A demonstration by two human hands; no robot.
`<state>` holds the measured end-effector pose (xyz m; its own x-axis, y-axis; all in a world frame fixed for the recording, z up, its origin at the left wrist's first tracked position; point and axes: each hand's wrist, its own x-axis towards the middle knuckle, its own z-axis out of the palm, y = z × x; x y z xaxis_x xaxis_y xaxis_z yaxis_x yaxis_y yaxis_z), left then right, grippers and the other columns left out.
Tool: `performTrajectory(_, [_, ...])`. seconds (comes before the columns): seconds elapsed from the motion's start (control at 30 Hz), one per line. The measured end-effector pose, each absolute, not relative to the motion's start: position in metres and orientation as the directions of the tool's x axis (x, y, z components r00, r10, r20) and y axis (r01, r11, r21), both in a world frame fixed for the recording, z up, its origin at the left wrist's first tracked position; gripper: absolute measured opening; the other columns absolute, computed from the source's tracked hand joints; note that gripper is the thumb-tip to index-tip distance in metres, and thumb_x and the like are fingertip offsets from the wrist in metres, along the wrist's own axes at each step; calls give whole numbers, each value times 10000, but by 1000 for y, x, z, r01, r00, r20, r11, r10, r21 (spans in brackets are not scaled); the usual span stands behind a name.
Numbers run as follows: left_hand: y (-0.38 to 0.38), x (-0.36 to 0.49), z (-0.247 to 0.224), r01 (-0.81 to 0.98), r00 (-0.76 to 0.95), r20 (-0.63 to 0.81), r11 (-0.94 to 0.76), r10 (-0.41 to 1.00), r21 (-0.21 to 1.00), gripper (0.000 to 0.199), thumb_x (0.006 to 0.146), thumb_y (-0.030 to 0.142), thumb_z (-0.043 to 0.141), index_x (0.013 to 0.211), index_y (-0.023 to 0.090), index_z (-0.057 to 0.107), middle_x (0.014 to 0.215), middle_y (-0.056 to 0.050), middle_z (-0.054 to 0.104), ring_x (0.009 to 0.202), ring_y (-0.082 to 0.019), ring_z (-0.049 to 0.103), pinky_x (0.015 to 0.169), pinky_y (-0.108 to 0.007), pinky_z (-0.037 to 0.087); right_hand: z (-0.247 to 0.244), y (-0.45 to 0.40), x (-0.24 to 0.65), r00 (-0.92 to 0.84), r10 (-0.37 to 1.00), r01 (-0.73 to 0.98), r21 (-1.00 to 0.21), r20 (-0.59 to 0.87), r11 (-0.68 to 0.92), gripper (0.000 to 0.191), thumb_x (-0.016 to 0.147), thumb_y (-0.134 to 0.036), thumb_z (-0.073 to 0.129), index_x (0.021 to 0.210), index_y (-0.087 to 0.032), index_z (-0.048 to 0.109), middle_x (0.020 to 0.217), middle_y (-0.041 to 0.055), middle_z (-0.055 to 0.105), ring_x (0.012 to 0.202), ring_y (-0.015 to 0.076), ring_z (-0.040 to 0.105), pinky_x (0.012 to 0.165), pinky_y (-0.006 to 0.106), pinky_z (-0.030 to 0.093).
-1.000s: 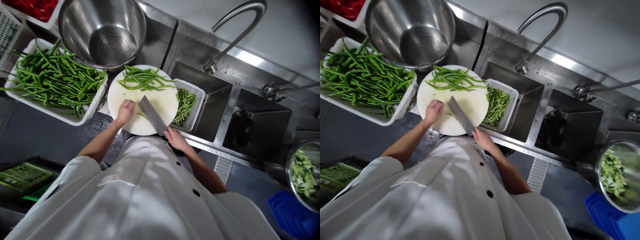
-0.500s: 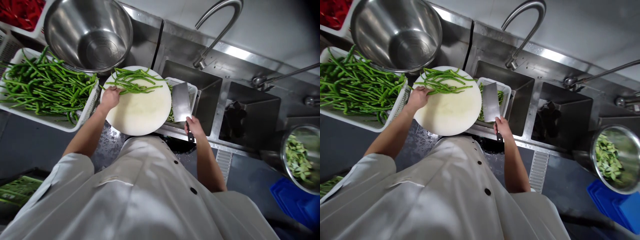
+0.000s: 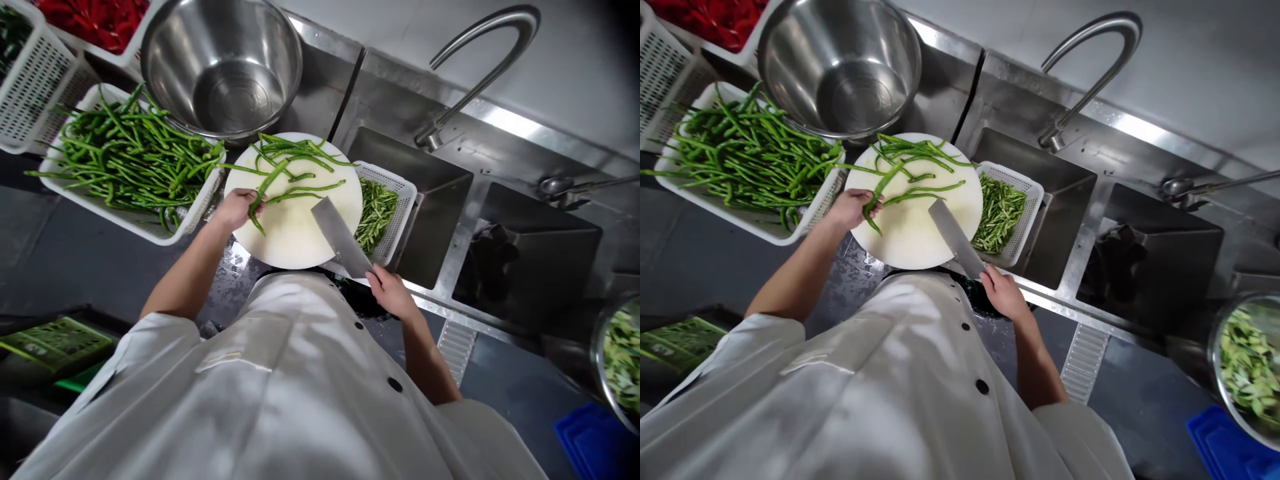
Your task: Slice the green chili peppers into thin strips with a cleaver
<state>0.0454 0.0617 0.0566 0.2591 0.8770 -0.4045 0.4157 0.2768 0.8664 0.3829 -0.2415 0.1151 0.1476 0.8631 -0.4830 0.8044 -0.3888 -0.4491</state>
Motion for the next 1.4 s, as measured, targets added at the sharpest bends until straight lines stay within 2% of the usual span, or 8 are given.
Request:
performTrajectory(0.13, [30, 71, 37, 499, 418, -370, 130, 830, 857, 313, 965, 391, 636, 752, 162, 643, 706, -88, 660, 674, -229, 683, 661, -399, 601, 119, -255, 383, 29, 862, 898, -365, -506, -245, 303, 1082, -420, 342, 1020, -264, 595, 820, 59, 707, 817, 287, 701, 728, 344, 443])
performTrajectory(0.23, [14, 70, 32, 676, 362, -103, -184, 927, 714, 262, 979, 365, 586, 823, 185, 695, 850, -100, 697, 900, -276, 701, 886, -449, 599, 127, -261, 375, -14, 831, 927, -318, -556, -197, 342, 1113, -407, 309, 1077, -254, 612, 794, 44, 702, 800, 278, 698, 713, 330, 418])
performTrajectory(0.33, [-12, 54, 31, 809, 239, 103, -257, 966, 529, 253, 1017, 385, 536, 980, 187, 690, 1008, -139, 693, 1009, -301, 665, 936, -450, 567, 138, -252, 354, -8, 791, 948, -257, -611, -188, 359, 1132, -393, 308, 1194, -230, 622, 842, 56, 739, 804, 272, 711, 705, 323, 402])
performTrajectory(0.5, [-61, 38, 15, 829, 324, 73, -321, 943, 458, 173, 984, 382, 612, 1020, 213, 628, 925, -98, 665, 869, -268, 641, 768, -379, 548, 155, -212, 302, 7, 752, 966, -191, -659, -177, 379, 1145, -350, 308, 1360, -184, 572, 986, 124, 785, 901, 287, 743, 722, 319, 416])
performTrajectory(0.7, [-66, 43, -3, 842, 271, 137, -304, 953, 446, 148, 1009, 291, 560, 906, 218, 638, 815, -74, 646, 736, -229, 605, 662, -344, 483, 150, -173, 278, -50, 724, 972, -201, -687, -124, 356, 1153, -359, 305, 1351, -203, 556, 1007, 138, 772, 905, 281, 747, 725, 315, 422])
performTrajectory(0.83, [-54, 44, 1, 818, 404, 98, -407, 909, 407, 217, 1030, 275, 522, 1004, 204, 725, 918, -108, 677, 860, -263, 627, 764, -390, 499, 137, -165, 313, -60, 767, 969, -222, -639, -110, 357, 1148, -386, 328, 1307, -215, 598, 1025, 126, 771, 914, 282, 724, 726, 314, 407])
performTrajectory(1.0, [-44, 48, 3, 625, 700, 87, -666, 709, 407, 329, 1062, 221, 455, 1140, 247, 774, 1143, -137, 720, 1095, -308, 603, 929, -478, 484, 132, -176, 348, -7, 818, 976, -182, -575, -120, 373, 1138, -355, 336, 1296, -181, 625, 1019, 135, 770, 921, 295, 710, 745, 326, 398])
performTrajectory(1.4, [-50, 37, -10, 558, 719, 161, -700, 676, 445, 382, 1084, 199, 346, 1138, 218, 724, 1144, -125, 712, 1059, -255, 591, 993, -421, 543, 157, -201, 326, -99, 725, 966, -240, -682, -94, 295, 1145, -328, 347, 1252, -211, 595, 982, 89, 765, 926, 269, 713, 717, 309, 365])
